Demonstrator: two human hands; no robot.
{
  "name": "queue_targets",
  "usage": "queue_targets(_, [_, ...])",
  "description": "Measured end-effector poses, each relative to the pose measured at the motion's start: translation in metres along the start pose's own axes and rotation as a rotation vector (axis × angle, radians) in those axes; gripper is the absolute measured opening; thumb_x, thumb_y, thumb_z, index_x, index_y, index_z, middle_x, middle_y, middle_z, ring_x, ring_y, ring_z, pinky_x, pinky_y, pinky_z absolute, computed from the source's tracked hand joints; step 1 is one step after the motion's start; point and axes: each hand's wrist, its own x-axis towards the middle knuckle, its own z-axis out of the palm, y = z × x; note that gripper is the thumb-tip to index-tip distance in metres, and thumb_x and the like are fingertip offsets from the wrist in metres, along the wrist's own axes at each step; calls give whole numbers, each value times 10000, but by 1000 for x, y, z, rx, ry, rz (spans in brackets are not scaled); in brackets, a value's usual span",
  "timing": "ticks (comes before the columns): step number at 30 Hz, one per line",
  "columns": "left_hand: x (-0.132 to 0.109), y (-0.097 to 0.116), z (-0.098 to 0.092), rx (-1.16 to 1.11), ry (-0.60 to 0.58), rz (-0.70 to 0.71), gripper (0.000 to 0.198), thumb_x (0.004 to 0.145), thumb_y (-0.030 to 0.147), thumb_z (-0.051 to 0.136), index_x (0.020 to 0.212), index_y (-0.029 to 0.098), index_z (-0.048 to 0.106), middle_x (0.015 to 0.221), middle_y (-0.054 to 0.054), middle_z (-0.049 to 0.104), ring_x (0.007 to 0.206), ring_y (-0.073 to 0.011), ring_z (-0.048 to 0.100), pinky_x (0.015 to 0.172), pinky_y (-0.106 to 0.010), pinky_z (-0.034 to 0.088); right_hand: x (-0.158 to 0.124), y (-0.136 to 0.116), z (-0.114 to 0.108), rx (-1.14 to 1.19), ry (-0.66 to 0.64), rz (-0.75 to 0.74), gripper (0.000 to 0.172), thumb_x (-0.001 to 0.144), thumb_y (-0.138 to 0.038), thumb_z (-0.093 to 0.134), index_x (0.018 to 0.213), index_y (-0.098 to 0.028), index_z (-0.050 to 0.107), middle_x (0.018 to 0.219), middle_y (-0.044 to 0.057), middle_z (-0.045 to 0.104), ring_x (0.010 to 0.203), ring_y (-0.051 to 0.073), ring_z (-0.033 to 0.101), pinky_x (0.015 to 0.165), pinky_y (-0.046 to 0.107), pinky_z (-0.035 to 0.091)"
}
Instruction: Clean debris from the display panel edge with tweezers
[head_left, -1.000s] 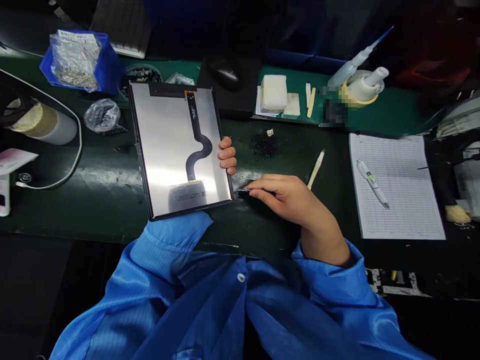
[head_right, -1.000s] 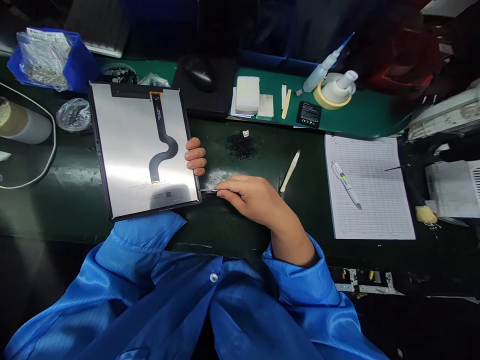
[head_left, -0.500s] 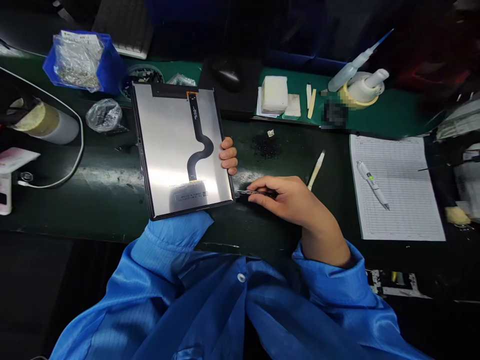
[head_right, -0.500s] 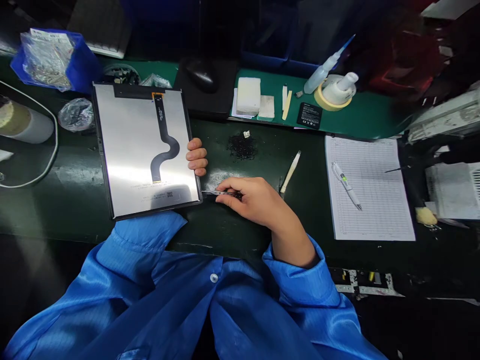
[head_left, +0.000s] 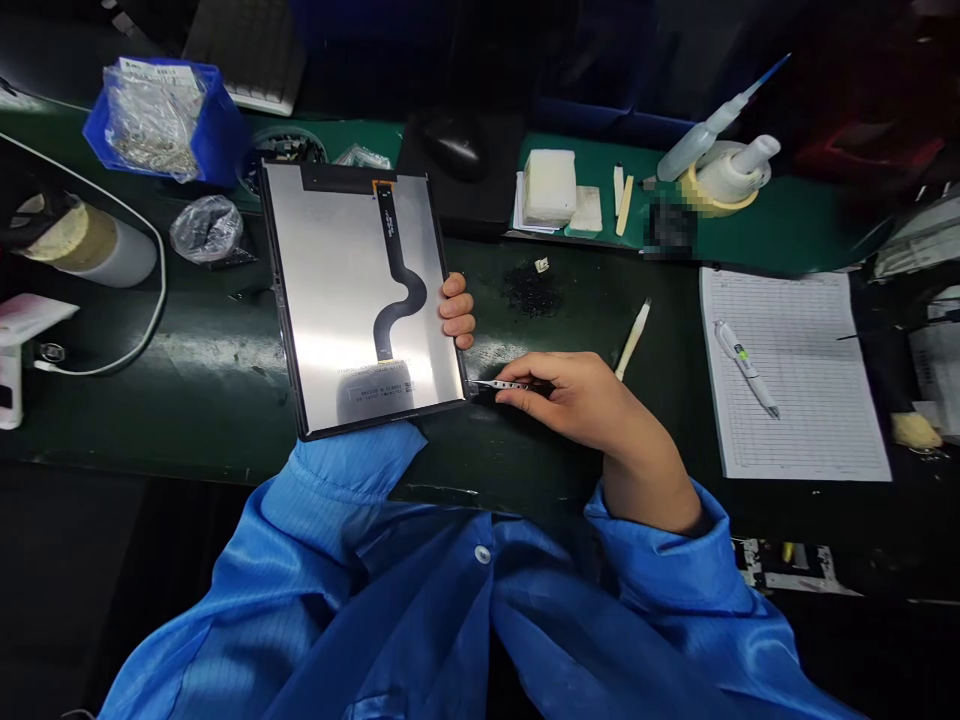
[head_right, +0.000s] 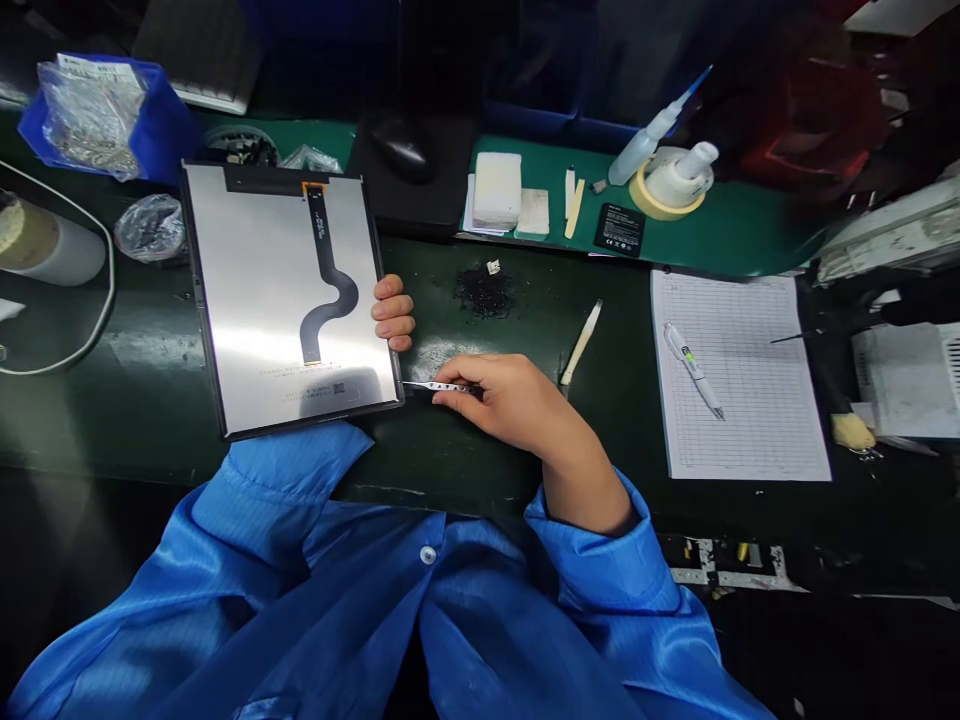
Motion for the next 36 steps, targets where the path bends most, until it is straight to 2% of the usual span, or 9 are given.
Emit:
queue_targets(4, [0,0,1,-1,-11,-10,289,1047,378,353,879,193,497,601,21,400,487,-84,370,591,-254,401,2,-1,-1,-30,-4,-56,165,989,-256,616,995,-247,780,974,39,801,885,198,736,783,314,545])
queue_targets(9, [4,1,-4,-28,-82,-26,353,1040,411,298,818,189,457,606,6,406,476,-87,383,496,-235,408,0,0,0,12,-6,28,129,928,-317,716,1021,-243,765,881,13,791,770,178,724,700,286,536])
queue_targets(11, [7,2,-7,-43,-136,-60,381,1040,423,259,802,187,440,609,3,406,473,-90,402,481,-240,433,0,0,1,2,0,10,130,917,-321,735,1012,-239,766,870,12,788,757,175,720,691,283,532])
queue_targets(16, [9,4,-10,-41,-145,-74,347,1034,386,277,793,189,428,605,5,400,471,-90,395,473,-240,444,1,-1,-1,-33,-3,-67,167,990,-250,616,988,-244,783,974,33,807,874,193,741,788,307,551])
queue_targets(22, [10,3,-15,-67,-190,-79,364,1037,437,290,832,192,465,637,-8,435,498,-99,410,508,-251,443,-1,-2,0,12,4,34,133,906,-317,742,1017,-249,764,856,4,787,743,173,722,673,277,532])
queue_targets(25, [11,6,-16,-70,-226,-118,400,1041,455,241,818,194,446,625,-9,427,498,-110,413,521,-261,432,0,-1,0,0,6,-25,100,936,-283,708,1009,-246,767,932,18,799,822,184,736,733,289,542])
queue_targets(29, [12,8,-17,-51,-232,-133,406,1044,438,207,814,195,437,627,-8,416,507,-115,408,552,-270,416,2,-1,-2,-28,-8,-84,160,992,-244,619,1012,-239,778,989,31,806,893,189,744,786,296,547])
queue_targets(33, [12,6,-19,-53,-231,-122,354,1040,423,286,821,198,451,643,-8,422,519,-117,388,575,-276,396,0,-2,-1,-1,-28,-7,129,971,-286,656,993,-242,776,903,13,803,803,178,739,724,288,539])
queue_targets(36, [12,4,-17,-62,-251,-104,385,1053,411,249,822,192,466,640,-5,424,515,-108,359,567,-276,354,0,-3,0,16,-15,45,118,902,-314,754,994,-241,771,840,0,788,746,173,726,675,278,526])
